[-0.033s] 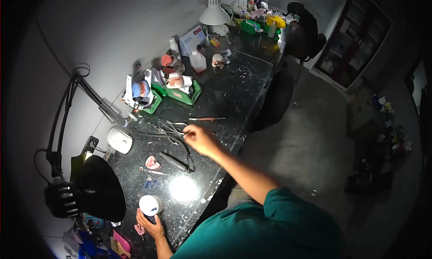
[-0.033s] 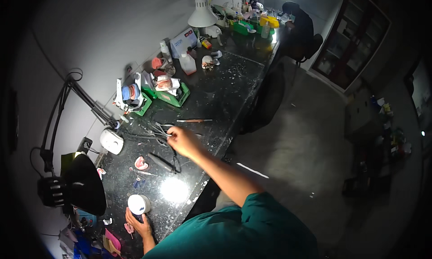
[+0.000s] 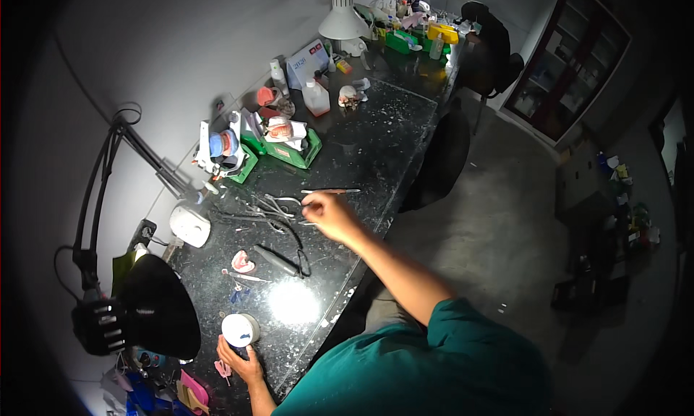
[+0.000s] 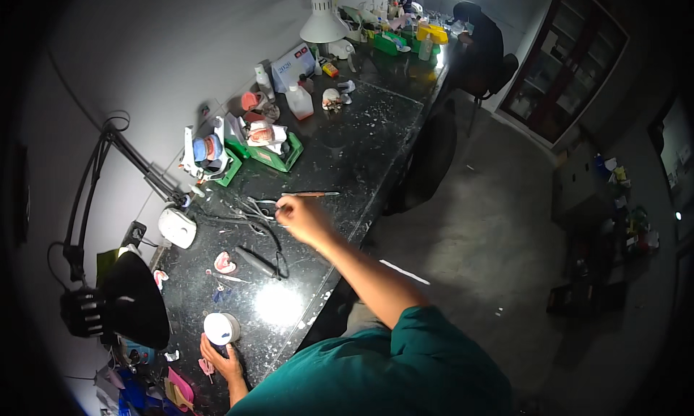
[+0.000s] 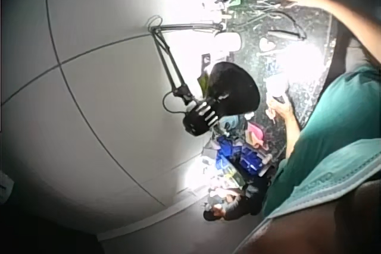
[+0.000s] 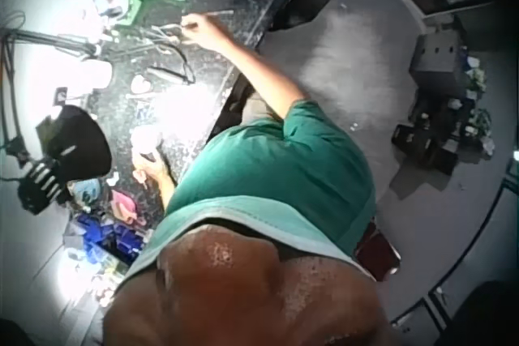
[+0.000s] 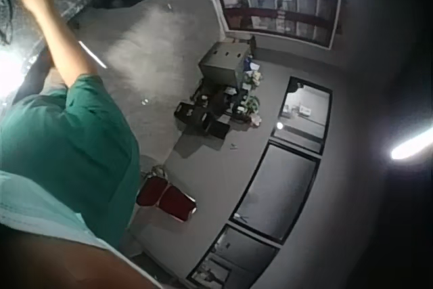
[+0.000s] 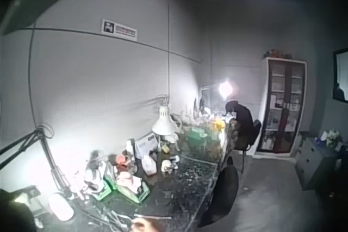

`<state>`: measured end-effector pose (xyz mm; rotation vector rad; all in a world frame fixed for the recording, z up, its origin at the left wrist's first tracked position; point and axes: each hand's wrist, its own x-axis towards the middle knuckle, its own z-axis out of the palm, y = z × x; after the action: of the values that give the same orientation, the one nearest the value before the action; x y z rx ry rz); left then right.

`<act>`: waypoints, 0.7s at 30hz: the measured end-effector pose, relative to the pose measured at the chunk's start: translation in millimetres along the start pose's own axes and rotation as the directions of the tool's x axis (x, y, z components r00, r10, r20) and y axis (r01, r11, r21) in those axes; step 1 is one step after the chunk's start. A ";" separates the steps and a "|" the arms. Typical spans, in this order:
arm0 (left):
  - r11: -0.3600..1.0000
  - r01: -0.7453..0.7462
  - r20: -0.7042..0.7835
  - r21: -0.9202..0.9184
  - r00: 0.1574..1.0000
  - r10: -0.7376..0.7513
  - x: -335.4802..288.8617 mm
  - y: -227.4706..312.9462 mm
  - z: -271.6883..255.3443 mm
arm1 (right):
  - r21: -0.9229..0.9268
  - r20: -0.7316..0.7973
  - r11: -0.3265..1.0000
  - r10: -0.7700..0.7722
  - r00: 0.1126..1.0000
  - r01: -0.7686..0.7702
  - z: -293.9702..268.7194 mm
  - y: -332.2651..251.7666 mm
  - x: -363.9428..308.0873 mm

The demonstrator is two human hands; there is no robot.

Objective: The person uses a rotary tool to grind and shape a blue dental mold, then inspects the object by turning it over. They proceed to handle pink dental molds and various tools, organizing them on the workbench and placing some into a white container.

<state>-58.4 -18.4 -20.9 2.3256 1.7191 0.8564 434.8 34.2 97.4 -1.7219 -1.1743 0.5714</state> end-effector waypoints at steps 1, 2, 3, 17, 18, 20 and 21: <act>1.000 0.011 -0.019 -0.004 1.000 -0.012 0.1 4.8 2.3 | 0.048 -0.050 0.998 0.032 0.998 -0.030 -25.6 14.0 11.4; 0.998 0.056 -0.061 -0.014 0.997 -0.056 0.6 17.2 2.0 | 0.049 -0.049 0.995 0.087 0.995 -0.084 -59.3 25.5 25.0; 0.995 0.093 -0.064 0.019 0.994 -0.091 -1.6 18.3 4.5 | 0.109 -0.061 0.991 0.082 0.995 -0.075 -90.9 51.4 42.7; 0.726 0.634 -0.295 0.265 0.771 -0.565 -23.0 241.7 86.1 | 0.220 -0.034 0.934 0.295 0.955 -0.281 -317.3 273.8 341.9; 0.701 0.657 -0.252 0.278 0.754 -0.607 -18.0 254.3 92.6 | 0.194 -0.060 0.945 0.280 0.958 -0.264 -321.6 285.1 366.7; 0.658 0.688 -0.183 0.306 0.721 -0.668 -9.7 276.3 103.4 | 0.133 -0.127 0.953 0.289 0.949 -0.272 -325.8 296.7 419.7; 0.639 0.701 -0.162 0.316 0.704 -0.692 -5.7 286.8 108.2 | 0.099 -0.214 0.974 0.222 0.951 -0.205 -326.6 298.8 446.5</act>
<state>236.3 -98.1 7.2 1.5061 2.6769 0.4354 1017.8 261.0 34.2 -1.8082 -0.8042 0.5280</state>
